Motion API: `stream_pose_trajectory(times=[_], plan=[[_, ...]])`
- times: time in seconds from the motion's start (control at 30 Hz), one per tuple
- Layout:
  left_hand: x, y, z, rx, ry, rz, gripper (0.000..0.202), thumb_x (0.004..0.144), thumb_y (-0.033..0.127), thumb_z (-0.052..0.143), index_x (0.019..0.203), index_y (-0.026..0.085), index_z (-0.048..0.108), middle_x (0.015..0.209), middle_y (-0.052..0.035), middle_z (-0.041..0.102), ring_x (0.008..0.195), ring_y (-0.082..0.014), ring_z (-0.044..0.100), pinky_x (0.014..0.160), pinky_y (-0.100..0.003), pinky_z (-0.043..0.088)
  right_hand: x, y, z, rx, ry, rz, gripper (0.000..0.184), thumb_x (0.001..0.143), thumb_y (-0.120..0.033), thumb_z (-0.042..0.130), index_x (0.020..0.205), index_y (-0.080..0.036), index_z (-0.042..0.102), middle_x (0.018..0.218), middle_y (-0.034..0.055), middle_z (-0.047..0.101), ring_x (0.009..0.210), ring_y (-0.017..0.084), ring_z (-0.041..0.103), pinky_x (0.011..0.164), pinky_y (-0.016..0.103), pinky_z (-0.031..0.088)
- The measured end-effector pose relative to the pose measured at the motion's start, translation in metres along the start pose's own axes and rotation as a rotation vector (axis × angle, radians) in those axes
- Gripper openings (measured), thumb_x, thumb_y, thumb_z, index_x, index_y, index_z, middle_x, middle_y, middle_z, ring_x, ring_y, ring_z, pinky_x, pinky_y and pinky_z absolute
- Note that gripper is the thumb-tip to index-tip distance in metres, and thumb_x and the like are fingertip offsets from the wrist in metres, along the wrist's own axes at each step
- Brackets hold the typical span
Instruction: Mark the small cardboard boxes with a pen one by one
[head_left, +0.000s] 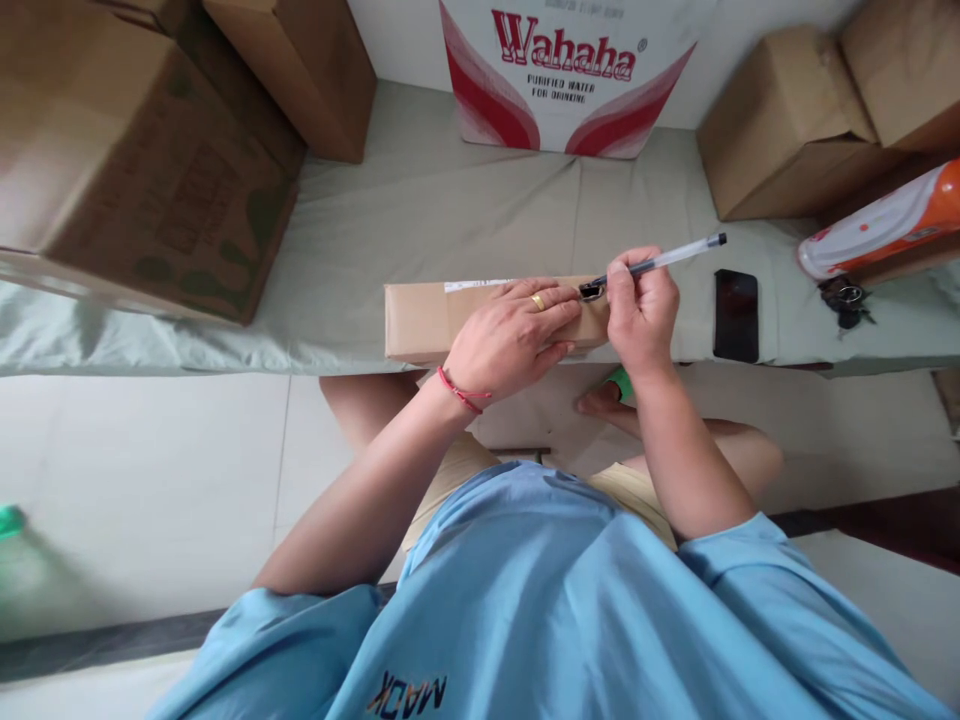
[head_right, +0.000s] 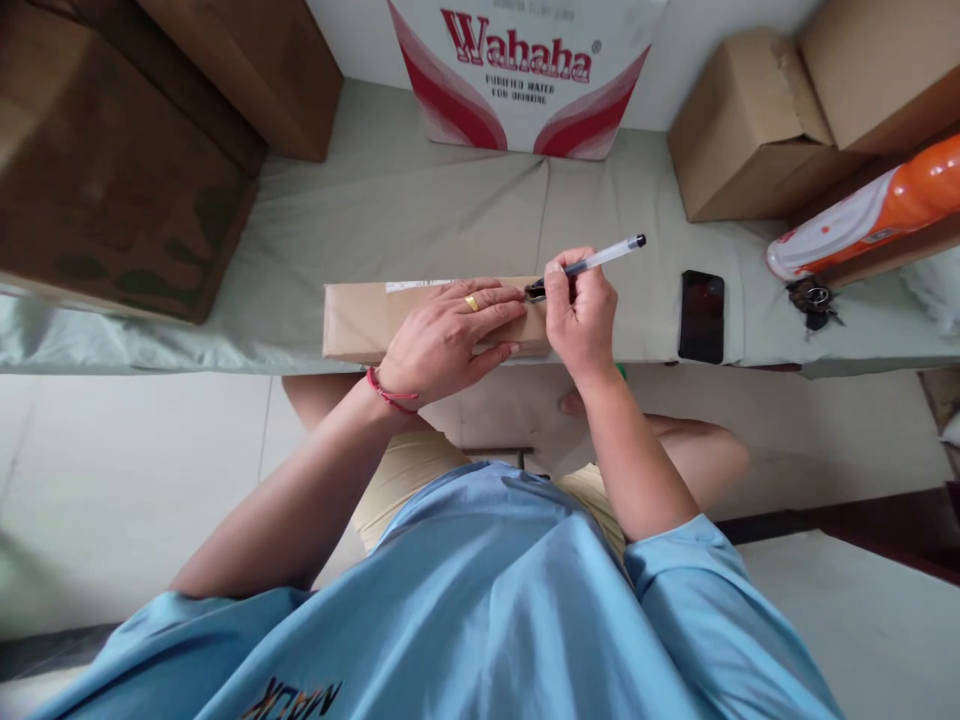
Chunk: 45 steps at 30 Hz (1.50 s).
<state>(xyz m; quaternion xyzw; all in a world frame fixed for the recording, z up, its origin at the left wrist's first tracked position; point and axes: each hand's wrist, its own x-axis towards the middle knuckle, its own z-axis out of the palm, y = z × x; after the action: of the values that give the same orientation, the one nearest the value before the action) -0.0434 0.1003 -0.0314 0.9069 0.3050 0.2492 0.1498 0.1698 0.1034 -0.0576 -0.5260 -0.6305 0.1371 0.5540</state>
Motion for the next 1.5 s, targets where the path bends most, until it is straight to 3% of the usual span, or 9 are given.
stream_pose_trajectory(times=[0.4,0.8,0.97,1.1,1.5], plan=[[0.0,0.0,0.0,0.006,0.007,0.001,0.035,0.103,0.025,0.066,0.136,0.018,0.073,0.15,-0.0121,0.074,0.145,-0.0333,0.066,0.121,-0.049,0.053,0.0,-0.008,0.001,-0.227,-0.019,-0.094,0.039,0.116,-0.057,0.045,0.099,-0.024,0.057,0.079,-0.0019,0.058,0.067,0.013,0.056,0.071,0.03,0.049],[0.0,-0.001,0.001,0.017,0.026,0.009,0.033,0.103,0.024,0.069,0.135,0.016,0.075,0.151,-0.0119,0.074,0.144,-0.0341,0.067,0.121,-0.05,0.054,-0.003,-0.002,-0.003,-0.336,0.102,-0.092,0.041,0.116,-0.059,0.044,0.098,-0.024,0.057,0.078,-0.0005,0.057,0.069,0.016,0.06,0.074,0.034,0.051],[0.0,-0.002,0.0,-0.029,0.037,0.029,0.03,0.103,0.023,0.07,0.132,0.016,0.075,0.148,-0.0131,0.075,0.144,-0.0332,0.067,0.123,-0.049,0.054,-0.007,-0.007,-0.005,-0.259,0.13,-0.074,0.041,0.115,-0.059,0.047,0.095,-0.024,0.057,0.076,-0.0016,0.055,0.065,0.014,0.055,0.069,0.032,0.049],[-0.001,-0.002,-0.003,-0.074,0.039,0.017,0.027,0.101,0.02,0.07,0.128,0.015,0.075,0.145,-0.0145,0.076,0.142,-0.0326,0.068,0.122,-0.048,0.055,-0.008,-0.015,-0.004,-0.179,0.079,-0.038,0.04,0.115,-0.058,0.048,0.096,-0.024,0.058,0.074,-0.0036,0.053,0.06,0.012,0.05,0.064,0.029,0.046],[-0.001,-0.002,-0.002,-0.083,0.049,-0.005,0.029,0.099,0.02,0.071,0.127,0.014,0.074,0.142,-0.0146,0.077,0.14,-0.0335,0.069,0.12,-0.048,0.056,-0.008,-0.018,-0.002,-0.179,0.006,-0.013,0.041,0.113,-0.061,0.05,0.098,-0.023,0.06,0.077,-0.0023,0.061,0.066,0.012,0.058,0.069,0.028,0.05]])
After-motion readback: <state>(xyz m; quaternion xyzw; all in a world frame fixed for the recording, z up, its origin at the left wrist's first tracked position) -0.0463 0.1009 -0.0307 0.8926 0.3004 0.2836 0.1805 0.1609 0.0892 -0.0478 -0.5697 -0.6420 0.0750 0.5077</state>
